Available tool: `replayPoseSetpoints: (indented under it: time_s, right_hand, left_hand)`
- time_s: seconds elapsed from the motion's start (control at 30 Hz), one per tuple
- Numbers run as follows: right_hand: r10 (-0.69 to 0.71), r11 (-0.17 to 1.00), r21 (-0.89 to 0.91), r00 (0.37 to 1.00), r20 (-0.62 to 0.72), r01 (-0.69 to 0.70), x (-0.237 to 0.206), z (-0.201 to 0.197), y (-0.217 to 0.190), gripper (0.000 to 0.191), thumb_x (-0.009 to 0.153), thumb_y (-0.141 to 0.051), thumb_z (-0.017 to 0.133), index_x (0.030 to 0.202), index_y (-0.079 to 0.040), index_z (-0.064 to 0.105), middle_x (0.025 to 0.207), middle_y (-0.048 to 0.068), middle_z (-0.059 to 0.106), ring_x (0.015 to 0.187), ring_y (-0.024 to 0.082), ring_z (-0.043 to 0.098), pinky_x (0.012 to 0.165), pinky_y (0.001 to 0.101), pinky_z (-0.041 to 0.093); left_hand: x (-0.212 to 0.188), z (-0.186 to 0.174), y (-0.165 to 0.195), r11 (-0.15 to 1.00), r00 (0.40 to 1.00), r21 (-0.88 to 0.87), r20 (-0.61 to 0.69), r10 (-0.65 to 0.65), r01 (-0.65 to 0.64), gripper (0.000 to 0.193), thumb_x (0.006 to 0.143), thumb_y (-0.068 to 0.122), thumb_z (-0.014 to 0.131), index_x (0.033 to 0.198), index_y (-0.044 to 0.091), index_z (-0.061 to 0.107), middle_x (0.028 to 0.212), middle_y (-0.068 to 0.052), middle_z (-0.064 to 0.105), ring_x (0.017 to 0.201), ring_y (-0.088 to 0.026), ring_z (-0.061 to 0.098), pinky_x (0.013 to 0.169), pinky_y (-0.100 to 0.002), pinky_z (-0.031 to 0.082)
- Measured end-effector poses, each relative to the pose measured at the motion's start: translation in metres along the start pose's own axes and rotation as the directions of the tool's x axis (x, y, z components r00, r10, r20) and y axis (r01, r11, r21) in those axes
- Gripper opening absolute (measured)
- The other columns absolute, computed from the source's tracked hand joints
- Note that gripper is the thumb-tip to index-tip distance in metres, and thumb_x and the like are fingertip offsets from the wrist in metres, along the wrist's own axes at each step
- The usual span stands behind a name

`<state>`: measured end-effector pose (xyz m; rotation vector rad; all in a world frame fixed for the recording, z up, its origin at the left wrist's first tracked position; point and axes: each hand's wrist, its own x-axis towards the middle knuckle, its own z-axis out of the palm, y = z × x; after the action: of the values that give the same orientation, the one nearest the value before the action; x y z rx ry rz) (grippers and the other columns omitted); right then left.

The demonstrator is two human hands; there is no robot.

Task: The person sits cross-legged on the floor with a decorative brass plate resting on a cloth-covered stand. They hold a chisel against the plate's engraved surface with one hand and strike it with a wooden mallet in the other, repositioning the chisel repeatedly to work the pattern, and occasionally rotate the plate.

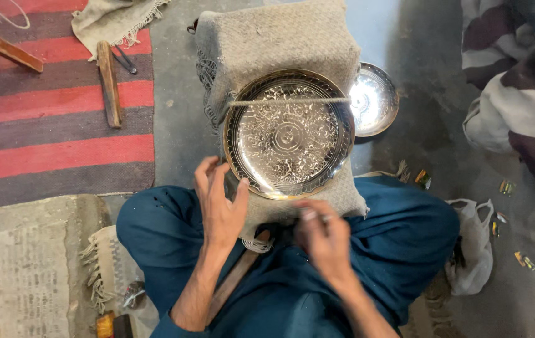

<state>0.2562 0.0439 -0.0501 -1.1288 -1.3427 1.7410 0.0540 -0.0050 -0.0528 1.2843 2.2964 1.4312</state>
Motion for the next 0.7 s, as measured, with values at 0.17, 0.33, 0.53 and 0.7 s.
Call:
replayPoseSetpoints:
  time_s: [0.17,0.33,0.53,0.7]
  right_hand:
    - [-0.292,0.911,-0.336,0.948,-0.123,0.237,0.041,-0.062,-0.013,0.007,0.103,-0.009,0.064,0.104,-0.002,0.066,0.084,-0.003,0.058,0.074,0.004,0.048,0.064,0.0208,0.04]
    - [-0.431,0.814,-0.456,0.9,-0.062,0.358,0.096,-0.081,-0.036,0.034,0.103,-0.009,0.064,0.136,-0.003,0.055,0.093,-0.002,0.051,0.08,0.005,0.047,0.068,0.0224,0.041]
    - [-0.237,0.905,-0.346,0.969,0.072,0.247,0.147,-0.082,-0.039,0.025,0.108,-0.02,0.057,0.125,-0.003,0.061,0.085,-0.004,0.053,0.074,0.005,0.044,0.062,0.0241,0.038]
    - [-0.34,0.77,-0.563,0.94,0.035,0.3,0.151,-0.099,-0.035,0.025,0.115,-0.021,0.057,0.103,0.0,0.062,0.082,0.001,0.053,0.077,0.008,0.046,0.067,0.0281,0.041]
  left_hand:
    - [0.032,-0.006,-0.005,0.997,0.998,0.044,0.023,0.067,-0.067,0.033,0.086,0.005,0.069,0.117,-0.003,0.062,0.142,-0.023,0.046,0.132,-0.041,0.045,0.113,-0.051,0.037]
    - [0.08,-0.014,-0.003,0.972,0.976,0.102,0.082,0.203,-0.211,0.031,0.089,0.001,0.066,0.12,-0.003,0.066,0.139,-0.021,0.05,0.132,-0.042,0.045,0.113,-0.05,0.037]
    - [0.096,-0.005,0.007,0.982,0.98,-0.002,0.063,0.187,-0.188,0.027,0.097,0.001,0.063,0.124,-0.001,0.065,0.131,-0.018,0.057,0.126,-0.037,0.055,0.11,-0.044,0.044]
    - [0.05,-0.013,-0.006,0.995,0.997,-0.085,-0.064,0.044,-0.049,0.03,0.103,0.01,0.063,0.133,0.001,0.061,0.12,-0.017,0.062,0.114,-0.033,0.063,0.101,-0.041,0.05]
